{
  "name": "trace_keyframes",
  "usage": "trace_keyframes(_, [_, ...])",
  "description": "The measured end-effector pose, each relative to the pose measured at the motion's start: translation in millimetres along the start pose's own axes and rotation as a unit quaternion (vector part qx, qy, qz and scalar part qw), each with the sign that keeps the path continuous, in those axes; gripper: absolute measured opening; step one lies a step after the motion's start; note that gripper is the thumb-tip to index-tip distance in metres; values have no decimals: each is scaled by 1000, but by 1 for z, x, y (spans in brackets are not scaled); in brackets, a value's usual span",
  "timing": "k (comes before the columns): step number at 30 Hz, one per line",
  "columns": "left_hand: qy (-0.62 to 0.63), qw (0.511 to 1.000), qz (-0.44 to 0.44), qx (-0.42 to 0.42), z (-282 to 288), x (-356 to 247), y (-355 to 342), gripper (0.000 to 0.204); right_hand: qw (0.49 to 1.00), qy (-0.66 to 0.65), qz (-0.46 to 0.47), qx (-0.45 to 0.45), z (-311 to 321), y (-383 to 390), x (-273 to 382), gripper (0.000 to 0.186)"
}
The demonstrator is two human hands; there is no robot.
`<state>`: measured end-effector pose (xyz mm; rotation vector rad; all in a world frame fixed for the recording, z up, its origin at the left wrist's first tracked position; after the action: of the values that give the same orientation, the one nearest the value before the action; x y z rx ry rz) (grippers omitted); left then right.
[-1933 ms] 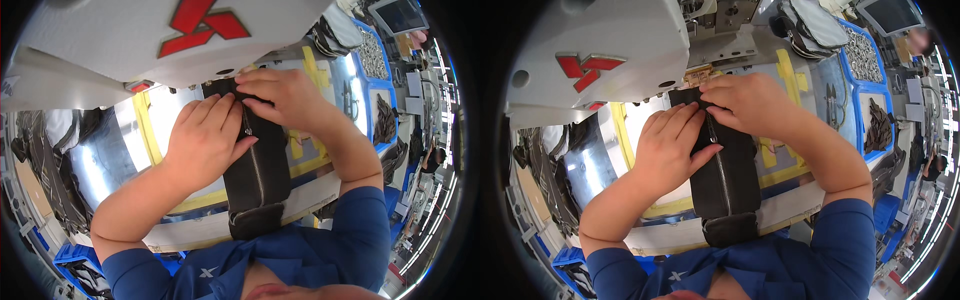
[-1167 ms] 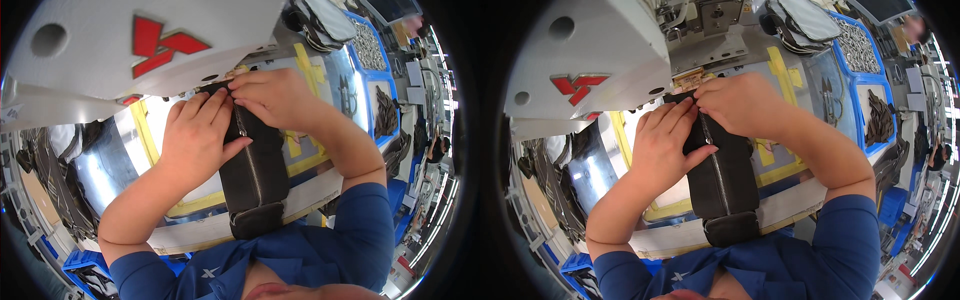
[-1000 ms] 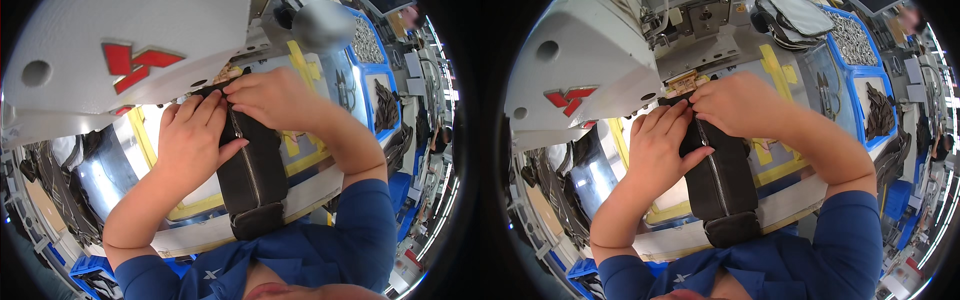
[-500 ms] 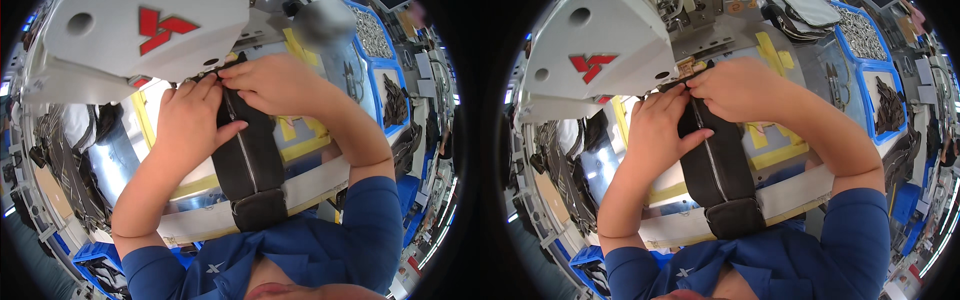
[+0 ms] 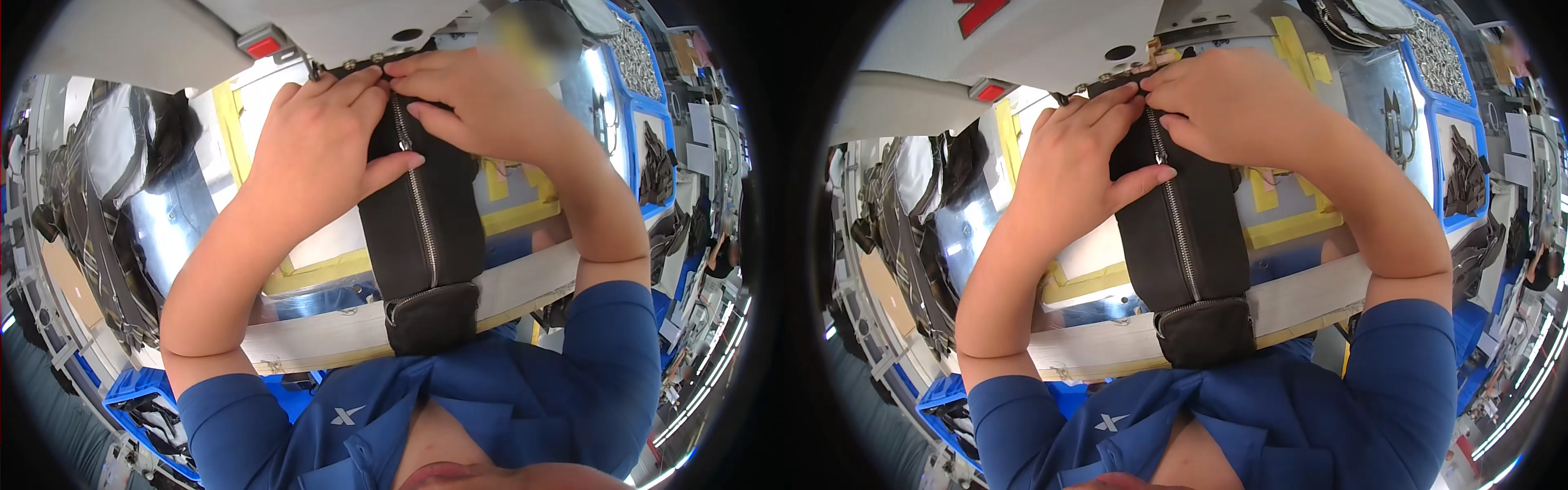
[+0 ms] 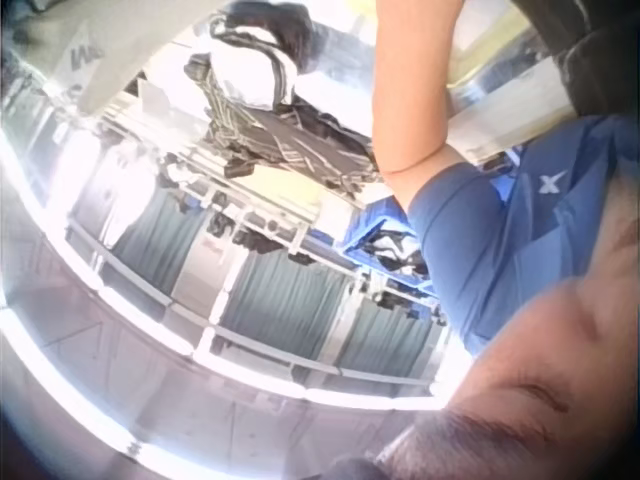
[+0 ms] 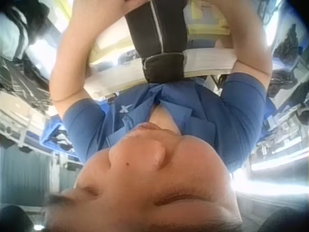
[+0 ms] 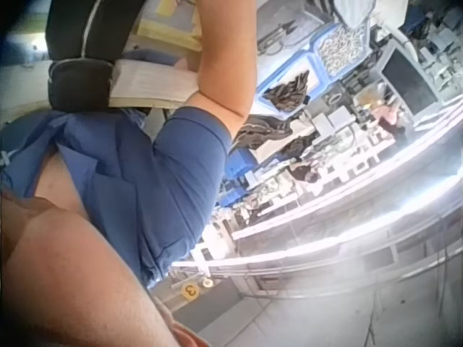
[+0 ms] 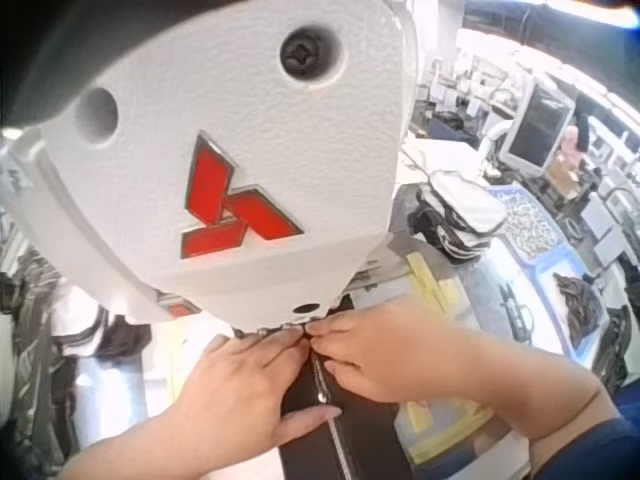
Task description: The person operates an industrial sewing machine to stitch a zipper onto a black fabric pouch. They repeatedly align the zipper, sew along the edge, and trim excess thread. The person also flips the pouch to attach a white fabric lining and inspects the finished seams before moving to the next unit.
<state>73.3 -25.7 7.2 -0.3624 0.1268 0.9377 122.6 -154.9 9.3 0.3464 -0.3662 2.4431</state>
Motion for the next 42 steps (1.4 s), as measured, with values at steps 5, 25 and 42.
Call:
trace_keyframes(5, [-6,999,21,29,3,0,0,68,1000,6,-1,16,-2,-2,2,27])
trace_keyframes(25, [-14,998,36,47,2,-1,-1,69,1000,-5,18,-20,-5,2,5,24])
trace_keyframes(42, [-7,997,0,81,-3,-14,-2,88,993,15,-18,118,-6,9,-5,30])
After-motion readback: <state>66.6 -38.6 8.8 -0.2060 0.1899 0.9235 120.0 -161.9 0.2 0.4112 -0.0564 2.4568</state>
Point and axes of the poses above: each hand's wrist, its own y-axis away from the middle knuckle, its own z-axis out of the back of the hand, x = y × z, the point moved 8 cm from there along -y, towards the middle knuckle, and after that the axes turned 4 degrees about -z, right-handed, at the moved point
